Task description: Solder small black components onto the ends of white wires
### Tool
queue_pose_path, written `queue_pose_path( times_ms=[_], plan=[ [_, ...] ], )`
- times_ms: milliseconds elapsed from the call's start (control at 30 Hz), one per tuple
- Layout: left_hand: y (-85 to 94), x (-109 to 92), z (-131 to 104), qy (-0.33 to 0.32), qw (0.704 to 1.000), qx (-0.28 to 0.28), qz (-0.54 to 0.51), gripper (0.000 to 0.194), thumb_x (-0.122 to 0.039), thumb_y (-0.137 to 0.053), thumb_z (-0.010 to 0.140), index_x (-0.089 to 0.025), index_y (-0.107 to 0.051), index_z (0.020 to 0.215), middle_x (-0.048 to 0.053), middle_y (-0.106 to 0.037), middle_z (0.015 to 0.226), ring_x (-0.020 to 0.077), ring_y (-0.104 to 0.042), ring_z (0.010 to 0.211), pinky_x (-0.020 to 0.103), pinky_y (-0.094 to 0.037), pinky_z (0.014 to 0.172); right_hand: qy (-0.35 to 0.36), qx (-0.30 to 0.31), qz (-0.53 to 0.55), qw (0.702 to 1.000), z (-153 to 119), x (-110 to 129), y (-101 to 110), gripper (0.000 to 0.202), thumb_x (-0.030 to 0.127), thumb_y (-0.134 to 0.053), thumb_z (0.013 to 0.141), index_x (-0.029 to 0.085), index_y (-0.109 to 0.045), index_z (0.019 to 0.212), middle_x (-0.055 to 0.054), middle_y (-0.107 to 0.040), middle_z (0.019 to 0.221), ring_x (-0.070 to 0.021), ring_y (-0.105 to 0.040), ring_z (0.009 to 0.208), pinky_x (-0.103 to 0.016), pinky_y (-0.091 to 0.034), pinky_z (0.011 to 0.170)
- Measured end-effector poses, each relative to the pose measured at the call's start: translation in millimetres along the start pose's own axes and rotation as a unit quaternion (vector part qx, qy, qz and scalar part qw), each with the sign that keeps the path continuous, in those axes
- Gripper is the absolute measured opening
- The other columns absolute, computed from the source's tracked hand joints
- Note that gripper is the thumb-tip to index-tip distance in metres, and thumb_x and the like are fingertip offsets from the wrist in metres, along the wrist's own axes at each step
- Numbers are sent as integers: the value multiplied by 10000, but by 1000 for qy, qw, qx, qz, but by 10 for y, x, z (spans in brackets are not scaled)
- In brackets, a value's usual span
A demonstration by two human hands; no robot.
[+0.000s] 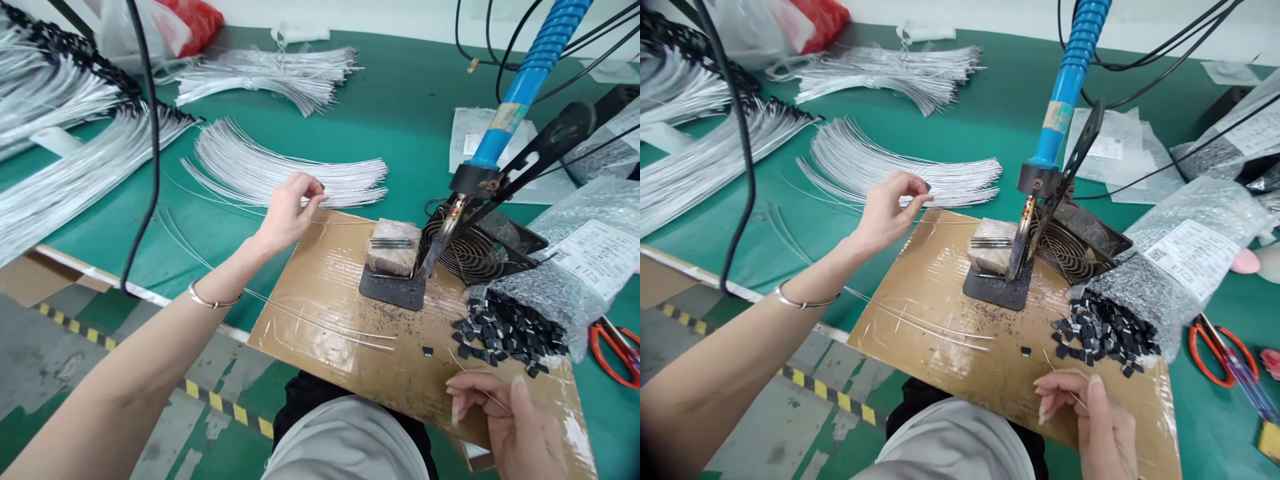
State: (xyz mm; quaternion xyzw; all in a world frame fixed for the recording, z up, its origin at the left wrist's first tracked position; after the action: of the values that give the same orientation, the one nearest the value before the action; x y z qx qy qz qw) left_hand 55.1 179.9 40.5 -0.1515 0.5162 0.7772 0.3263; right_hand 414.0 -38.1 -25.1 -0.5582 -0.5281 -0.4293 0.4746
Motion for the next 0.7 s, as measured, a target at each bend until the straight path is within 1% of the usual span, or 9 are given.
queue_pose_path(
  times_ms=[133, 233, 333, 400, 467, 500, 567, 600, 700],
  plan=[
    [93, -156, -81, 19, 999, 12, -48, 30, -208, -551, 943, -200, -570, 921, -12, -640, 679, 140, -604, 598, 281, -455, 597, 9, -6, -16, 1000, -2, -8, 25, 575, 563, -449, 1011, 166, -843, 875, -139, -727, 669, -217, -700, 584, -297, -598, 514],
    [164, -352, -189, 24, 997, 35, -67, 101, -264, -593, 935, -183, -647, 962, -11, -661, 664, 124, -568, 558, 263, -419, 547, 31, -19, -34, 999, -19, 31, 6, 564, 550, -455, 1014, 166, -840, 866, -139, -737, 687, -208, -699, 577, -289, -596, 517],
    [254, -581, -338, 20, 995, 77, -66, 168, -323, -665, 904, -177, -718, 839, -6, -670, 631, 115, -552, 566, 253, -404, 553, 29, -78, -55, 995, -60, 94, -40, 499, 527, -527, 995, 172, -832, 820, -126, -743, 704, -187, -684, 573, -267, -579, 516],
    [280, -718, -457, 25, 987, 134, -86, 195, -327, -679, 887, -172, -722, 777, -16, -630, 579, 104, -501, 531, 242, -367, 512, 16, -131, -67, 989, -94, 151, -97, 387, 479, -633, 952, 187, -822, 783, -95, -735, 692, -163, -669, 567, -240, -565, 516],
    [263, -840, -585, 28, 972, 205, -115, 209, -312, -673, 880, -170, -727, 736, -26, -585, 531, 95, -434, 487, 237, -312, 455, 19, -150, -75, 986, -107, 236, -217, 276, 426, -726, 894, 203, -817, 759, -63, -719, 658, -143, -654, 534, -214, -555, 490],
    [232, -894, -656, 33, 959, 249, -135, 213, -305, -670, 880, -170, -730, 727, -24, -587, 533, 93, -414, 480, 235, -296, 441, 25, -145, -74, 986, -101, 283, -299, 243, 410, -755, 869, 209, -815, 748, -51, -711, 642, -137, -648, 513, -207, -552, 473],
    [177, -984, -781, 40, 935, 306, -174, 203, -283, -669, 879, -171, -734, 723, -21, -602, 547, 87, -385, 472, 226, -277, 421, 16, -137, -55, 989, -68, 338, -460, 200, 397, -775, 849, 222, -811, 761, -34, -705, 650, -123, -630, 498, -205, -551, 465],
    [151, -1019, -833, 44, 926, 322, -191, 196, -270, -669, 878, -172, -733, 721, -22, -606, 553, 83, -373, 467, 221, -268, 413, 9, -130, -44, 990, -43, 353, -538, 182, 388, -775, 848, 225, -809, 775, -29, -706, 667, -116, -626, 506, -201, -549, 471],
    [98, -1080, -936, 55, 916, 330, -222, 181, -242, -669, 875, -179, -727, 716, -39, -573, 521, 72, -327, 439, 211, -226, 386, 10, -85, -37, 996, 57, 390, -767, 124, 345, -776, 844, 225, -805, 825, -19, -703, 697, -102, -613, 516, -195, -546, 480]
  ],
)
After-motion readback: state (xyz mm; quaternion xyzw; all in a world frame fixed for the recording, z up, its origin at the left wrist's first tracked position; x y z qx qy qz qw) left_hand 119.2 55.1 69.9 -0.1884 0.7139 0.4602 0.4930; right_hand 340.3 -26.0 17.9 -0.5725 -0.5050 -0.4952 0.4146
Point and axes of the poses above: each hand's wrist, its own z-axis towards the middle knuckle, its own y-axis out of the back of the hand, x = y × z, the point moved 6 cm from there along z, towards the middle knuckle
